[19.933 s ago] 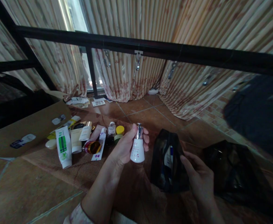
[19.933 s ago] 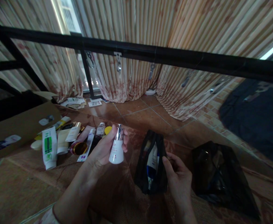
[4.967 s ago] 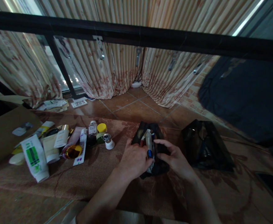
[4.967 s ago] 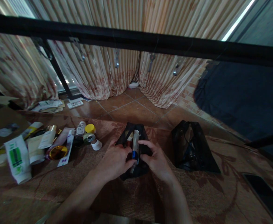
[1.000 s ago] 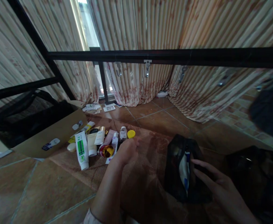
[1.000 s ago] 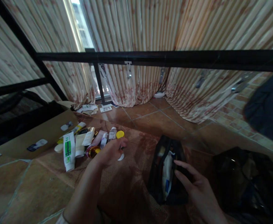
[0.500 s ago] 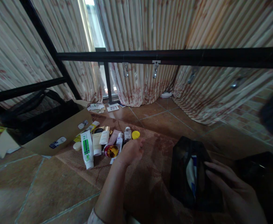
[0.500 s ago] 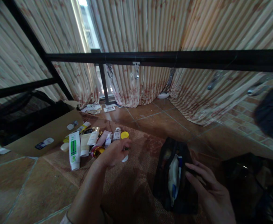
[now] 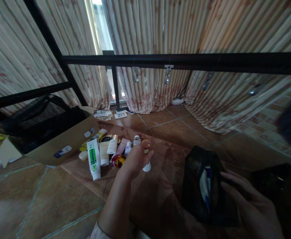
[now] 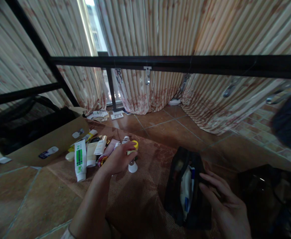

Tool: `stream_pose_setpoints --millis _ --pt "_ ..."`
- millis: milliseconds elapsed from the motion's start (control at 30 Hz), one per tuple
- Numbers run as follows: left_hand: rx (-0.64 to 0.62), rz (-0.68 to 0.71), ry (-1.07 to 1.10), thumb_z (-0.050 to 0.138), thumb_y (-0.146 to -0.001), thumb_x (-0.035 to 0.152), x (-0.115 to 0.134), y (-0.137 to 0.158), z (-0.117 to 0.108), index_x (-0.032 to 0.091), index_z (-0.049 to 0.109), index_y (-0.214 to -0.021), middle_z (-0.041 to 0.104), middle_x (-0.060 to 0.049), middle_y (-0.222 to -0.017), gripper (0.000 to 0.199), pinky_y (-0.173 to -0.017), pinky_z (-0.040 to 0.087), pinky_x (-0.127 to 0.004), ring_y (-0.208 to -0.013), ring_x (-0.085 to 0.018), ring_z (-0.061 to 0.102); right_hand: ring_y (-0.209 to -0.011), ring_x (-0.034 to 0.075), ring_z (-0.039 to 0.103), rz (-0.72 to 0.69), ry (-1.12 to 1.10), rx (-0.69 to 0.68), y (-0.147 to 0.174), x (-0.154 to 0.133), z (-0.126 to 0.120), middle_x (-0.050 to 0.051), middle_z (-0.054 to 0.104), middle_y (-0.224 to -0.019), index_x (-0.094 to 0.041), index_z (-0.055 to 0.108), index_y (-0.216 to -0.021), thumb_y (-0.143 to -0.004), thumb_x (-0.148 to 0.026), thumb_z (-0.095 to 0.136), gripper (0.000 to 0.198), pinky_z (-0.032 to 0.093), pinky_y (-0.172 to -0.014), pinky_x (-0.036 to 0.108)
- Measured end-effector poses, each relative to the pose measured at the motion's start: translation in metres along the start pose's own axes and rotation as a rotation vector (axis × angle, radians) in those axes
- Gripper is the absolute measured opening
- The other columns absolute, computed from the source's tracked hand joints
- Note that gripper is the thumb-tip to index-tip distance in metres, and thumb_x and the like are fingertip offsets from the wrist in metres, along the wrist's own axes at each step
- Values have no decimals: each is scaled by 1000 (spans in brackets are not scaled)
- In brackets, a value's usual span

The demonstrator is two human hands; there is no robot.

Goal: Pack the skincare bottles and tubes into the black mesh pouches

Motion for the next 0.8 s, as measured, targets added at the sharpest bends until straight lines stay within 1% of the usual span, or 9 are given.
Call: stream_pose_setpoints --millis 100,167,233,300,400,467,633,700,800 --pt "235 -101 -64 58 -86 28 -12 -7 -21 17 60 -118 69 -10 -115 34 -92 48 -33 -106 -22 64 -121 37 56 -12 -16 2 0 1 1 6 66 -123 -27 75 -90 -61 -55 74 40 46 -101 49" --pt "385 -218 -133 56 -86 30 -27 -13 -37 15 58 -121 67 -13 -119 38 -94 47 -35 -109 -24 63 -120 37 57 -19 -21 9 0 2 2 6 67 -120 -27 74 -90 -62 -54 74 40 45 -102 49" --pt "452 -374 -262 55 -86 33 -44 -16 -50 13 55 -126 65 -17 -123 45 -94 46 -39 -113 -29 61 -120 36 57 -21 -26 6 -1 2 3 5 68 -119 -27 74 -91 -63 -54 74 39 45 -103 48" --pt "439 -488 -370 53 -86 35 -59 -18 -58 11 53 -127 63 -20 -124 47 -95 45 -41 -117 -32 58 -120 35 57 -21 -40 -4 -1 3 4 5 68 -120 -27 74 -92 -64 -54 73 39 44 -104 48" --pt "397 -531 -399 51 -85 30 -74 -19 -60 10 55 -126 62 -22 -124 45 -92 46 -41 -116 -33 58 -120 34 57 -10 -53 -4 -3 4 5 4 68 -120 -26 74 -93 -64 -52 74 39 44 -104 46" --pt "361 -540 -412 50 -84 26 -79 -19 -58 10 56 -125 64 -23 -120 44 -90 46 -41 -113 -34 60 -121 34 57 10 -58 -2 -4 5 6 4 68 -119 -26 74 -93 -64 -52 75 39 44 -105 45" --pt "267 -513 -466 51 -79 18 -76 -19 -54 13 58 -123 66 -21 -118 46 -88 46 -39 -112 -33 61 -119 35 58 40 -62 24 -5 4 9 4 70 -116 -26 74 -92 -61 -53 76 41 43 -105 47" --pt "241 -500 -483 49 -79 16 -74 -19 -55 15 63 -117 68 -19 -114 41 -86 47 -39 -109 -33 62 -118 34 59 36 -52 32 -4 4 10 4 70 -115 -27 74 -92 -62 -53 75 40 44 -104 46" --pt "201 -488 -504 48 -81 20 -72 -19 -57 19 68 -108 71 -17 -107 33 -82 48 -38 -103 -32 65 -115 34 61 47 -48 37 -4 4 12 5 70 -114 -26 75 -93 -64 -53 75 39 47 -101 46"
Point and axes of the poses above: each hand's wrist, its own y-axis away from the middle knuckle, its own z-axis out of the palm, x = y × z, the point moved 1 cm from there along -y, towards the middle knuckle
